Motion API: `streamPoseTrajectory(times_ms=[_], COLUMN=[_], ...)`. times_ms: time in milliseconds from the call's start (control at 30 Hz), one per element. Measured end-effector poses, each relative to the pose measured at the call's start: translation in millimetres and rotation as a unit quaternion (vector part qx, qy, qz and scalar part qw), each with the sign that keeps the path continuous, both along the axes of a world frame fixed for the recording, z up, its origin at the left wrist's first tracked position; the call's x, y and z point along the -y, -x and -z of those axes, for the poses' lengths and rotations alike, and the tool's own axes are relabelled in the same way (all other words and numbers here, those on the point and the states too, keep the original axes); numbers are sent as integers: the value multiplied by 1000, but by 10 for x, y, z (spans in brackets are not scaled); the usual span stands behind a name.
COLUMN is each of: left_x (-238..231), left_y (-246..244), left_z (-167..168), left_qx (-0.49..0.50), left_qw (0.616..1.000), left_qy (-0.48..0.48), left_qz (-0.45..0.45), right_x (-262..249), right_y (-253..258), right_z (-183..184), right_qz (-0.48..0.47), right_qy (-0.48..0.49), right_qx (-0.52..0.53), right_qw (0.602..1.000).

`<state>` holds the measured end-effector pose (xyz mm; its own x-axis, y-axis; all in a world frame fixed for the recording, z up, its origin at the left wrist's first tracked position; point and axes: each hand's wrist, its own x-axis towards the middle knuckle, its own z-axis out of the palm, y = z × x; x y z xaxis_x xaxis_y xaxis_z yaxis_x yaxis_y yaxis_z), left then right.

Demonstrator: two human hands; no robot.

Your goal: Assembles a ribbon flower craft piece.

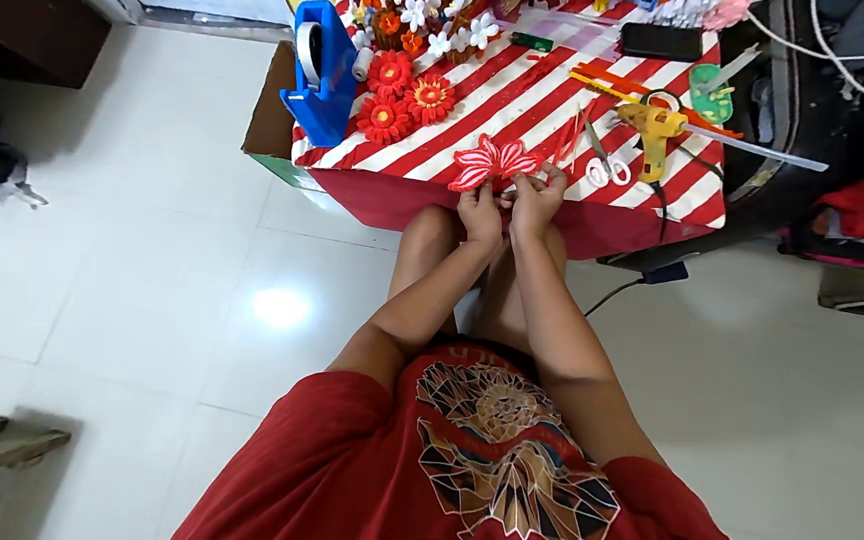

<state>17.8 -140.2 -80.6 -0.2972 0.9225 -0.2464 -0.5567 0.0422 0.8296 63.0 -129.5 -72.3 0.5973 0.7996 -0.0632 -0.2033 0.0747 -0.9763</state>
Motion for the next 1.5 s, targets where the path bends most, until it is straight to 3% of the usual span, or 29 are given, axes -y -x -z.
streamPoseTrajectory(times_ms=[467,933,1233,1500], left_x=[-19,-32,1,122], left_y=[61,292,338,467], left_z=[6,87,43,-163], left_qx=[-45,-7,10,57], left_qw=[997,992,987,972], left_qy=[-27,-47,-71,-138], left_qz=[49,121,142,182], right_x=[-11,81,127,341], right_y=[-21,-57,-58,-65], right_z=[-37,-52,-81,-362], right_qz=[-6,-33,-50,-62], right_qy=[5,3,-30,-105], right_qx=[-3,-3,7,46], right_qw=[1000,999,998,991])
